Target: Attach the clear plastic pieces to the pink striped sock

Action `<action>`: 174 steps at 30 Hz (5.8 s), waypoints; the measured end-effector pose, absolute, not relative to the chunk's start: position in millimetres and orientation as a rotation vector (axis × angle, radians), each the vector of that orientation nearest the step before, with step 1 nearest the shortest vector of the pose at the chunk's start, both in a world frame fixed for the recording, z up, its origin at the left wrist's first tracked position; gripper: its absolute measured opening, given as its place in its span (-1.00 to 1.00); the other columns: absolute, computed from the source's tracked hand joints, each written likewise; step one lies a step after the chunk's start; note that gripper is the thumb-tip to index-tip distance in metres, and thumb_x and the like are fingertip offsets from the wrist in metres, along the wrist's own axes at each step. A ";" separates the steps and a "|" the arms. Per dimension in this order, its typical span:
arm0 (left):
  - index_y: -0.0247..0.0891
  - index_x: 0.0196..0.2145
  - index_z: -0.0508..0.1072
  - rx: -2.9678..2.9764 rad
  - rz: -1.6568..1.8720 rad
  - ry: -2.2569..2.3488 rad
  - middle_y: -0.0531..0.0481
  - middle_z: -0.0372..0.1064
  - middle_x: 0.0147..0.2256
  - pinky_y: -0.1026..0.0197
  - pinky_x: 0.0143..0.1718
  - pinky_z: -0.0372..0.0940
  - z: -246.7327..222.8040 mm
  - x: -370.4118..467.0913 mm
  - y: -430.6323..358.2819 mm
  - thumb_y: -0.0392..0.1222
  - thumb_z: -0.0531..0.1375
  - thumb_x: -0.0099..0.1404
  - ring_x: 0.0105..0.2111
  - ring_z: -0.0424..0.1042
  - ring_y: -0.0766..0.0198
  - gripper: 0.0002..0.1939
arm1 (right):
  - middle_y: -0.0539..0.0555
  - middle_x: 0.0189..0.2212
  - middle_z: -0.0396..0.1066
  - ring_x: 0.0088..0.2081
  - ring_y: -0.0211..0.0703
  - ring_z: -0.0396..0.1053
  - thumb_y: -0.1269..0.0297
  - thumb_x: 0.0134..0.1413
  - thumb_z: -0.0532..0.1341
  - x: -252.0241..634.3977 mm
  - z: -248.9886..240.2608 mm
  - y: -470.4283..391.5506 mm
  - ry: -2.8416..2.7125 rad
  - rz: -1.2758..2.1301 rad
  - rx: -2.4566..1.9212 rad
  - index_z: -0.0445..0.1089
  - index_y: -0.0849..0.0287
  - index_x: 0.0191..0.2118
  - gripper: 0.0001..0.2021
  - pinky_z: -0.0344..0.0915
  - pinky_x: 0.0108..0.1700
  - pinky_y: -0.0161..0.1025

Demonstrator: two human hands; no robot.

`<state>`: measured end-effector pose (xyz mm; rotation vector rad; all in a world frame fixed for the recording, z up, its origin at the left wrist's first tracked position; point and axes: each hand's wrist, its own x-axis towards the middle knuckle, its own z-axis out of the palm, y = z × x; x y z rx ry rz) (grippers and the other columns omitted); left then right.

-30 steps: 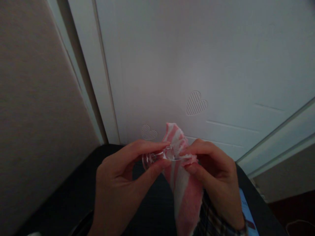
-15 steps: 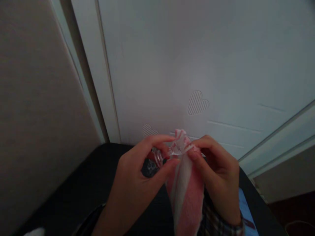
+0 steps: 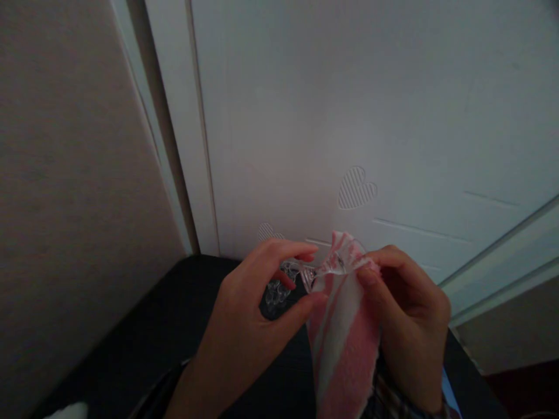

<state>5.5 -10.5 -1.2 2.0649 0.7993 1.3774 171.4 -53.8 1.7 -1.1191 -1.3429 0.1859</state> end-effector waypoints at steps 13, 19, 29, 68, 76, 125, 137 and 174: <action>-0.06 -0.34 0.41 1.706 1.269 0.475 0.17 0.39 -0.35 0.29 -0.19 0.32 -2.2 -2.2 -4.6 -0.34 0.37 0.03 -0.27 0.41 0.31 -0.71 | -0.07 -0.44 0.30 -0.38 -0.30 0.23 0.48 0.12 0.19 172.1 1.9 -54.3 -1.421 0.276 -0.915 0.41 0.12 -0.31 -0.88 0.13 -0.37 -0.32; -0.04 -0.30 0.42 1.810 1.329 0.520 0.16 0.42 -0.34 0.30 -0.26 0.32 -4.0 -0.2 -5.1 -0.28 0.35 0.08 -0.27 0.42 0.29 -0.75 | -0.07 -0.43 0.29 -0.38 -0.30 0.22 0.47 0.13 0.19 174.5 -0.9 -52.7 -1.425 0.307 -0.941 0.40 0.10 -0.32 -0.89 0.13 -0.38 -0.33; 0.06 -0.06 0.36 2.158 1.436 0.830 0.18 0.47 -0.23 0.38 -0.29 0.27 -3.1 -4.3 -12.8 -0.09 0.23 0.23 -0.32 0.44 0.36 -0.70 | -0.06 -0.43 0.32 -0.36 -0.26 0.25 0.49 0.08 0.21 169.0 1.9 -53.9 -1.405 0.262 -0.906 0.42 0.10 -0.32 -0.87 0.13 -0.35 -0.29; -0.24 -0.50 0.26 2.134 1.232 0.979 0.15 0.16 -0.59 0.34 -0.59 0.07 5.5 13.7 -18.5 -0.24 0.08 0.27 -0.60 0.18 0.41 -0.82 | -0.08 -0.43 0.33 -0.37 -0.32 0.29 0.49 0.11 0.20 173.9 2.9 -54.3 -1.582 0.278 -0.994 0.36 0.11 -0.33 -0.88 0.19 -0.34 -0.34; -0.23 -0.48 0.28 2.125 1.232 0.964 0.14 0.19 -0.55 0.31 -0.52 0.08 5.1 9.4 -14.7 -0.18 0.02 0.34 -0.55 0.20 0.39 -0.77 | -0.10 -0.45 0.33 -0.39 -0.35 0.28 0.49 0.10 0.21 173.8 5.2 -53.3 -1.615 0.282 -0.978 0.36 0.11 -0.32 -0.88 0.19 -0.35 -0.36; -0.19 -0.33 0.35 1.634 1.224 0.780 0.13 0.34 -0.42 0.35 -0.45 0.19 -6.1 2.0 0.7 -0.08 0.04 0.37 -0.51 0.27 0.43 -0.80 | -0.02 -0.12 0.42 -0.07 -0.19 0.37 0.33 0.20 0.16 174.2 5.3 -46.3 -1.362 0.526 -1.051 0.36 0.06 -0.24 -0.95 0.24 -0.03 -0.24; -0.18 -0.30 0.38 1.541 1.236 0.717 0.11 0.31 -0.40 0.37 -0.44 0.18 -7.3 1.6 1.0 -0.12 0.04 0.38 -0.48 0.24 0.43 -0.83 | -0.09 -0.39 0.34 -0.32 -0.33 0.34 0.32 0.24 0.10 170.9 2.5 -44.1 -1.397 0.660 -1.008 0.30 0.07 -0.26 -0.94 0.22 -0.28 -0.40; -0.23 -0.45 0.29 1.414 1.211 0.728 0.17 0.33 -0.48 0.44 -0.45 0.25 -0.3 10.8 4.2 -0.30 0.26 0.15 -0.49 0.31 0.46 -0.83 | -0.06 -0.39 0.45 -0.32 -0.23 0.36 0.29 0.08 0.27 166.5 4.2 -37.2 -1.657 0.418 -1.289 0.43 0.11 -0.31 -0.95 0.20 -0.27 -0.31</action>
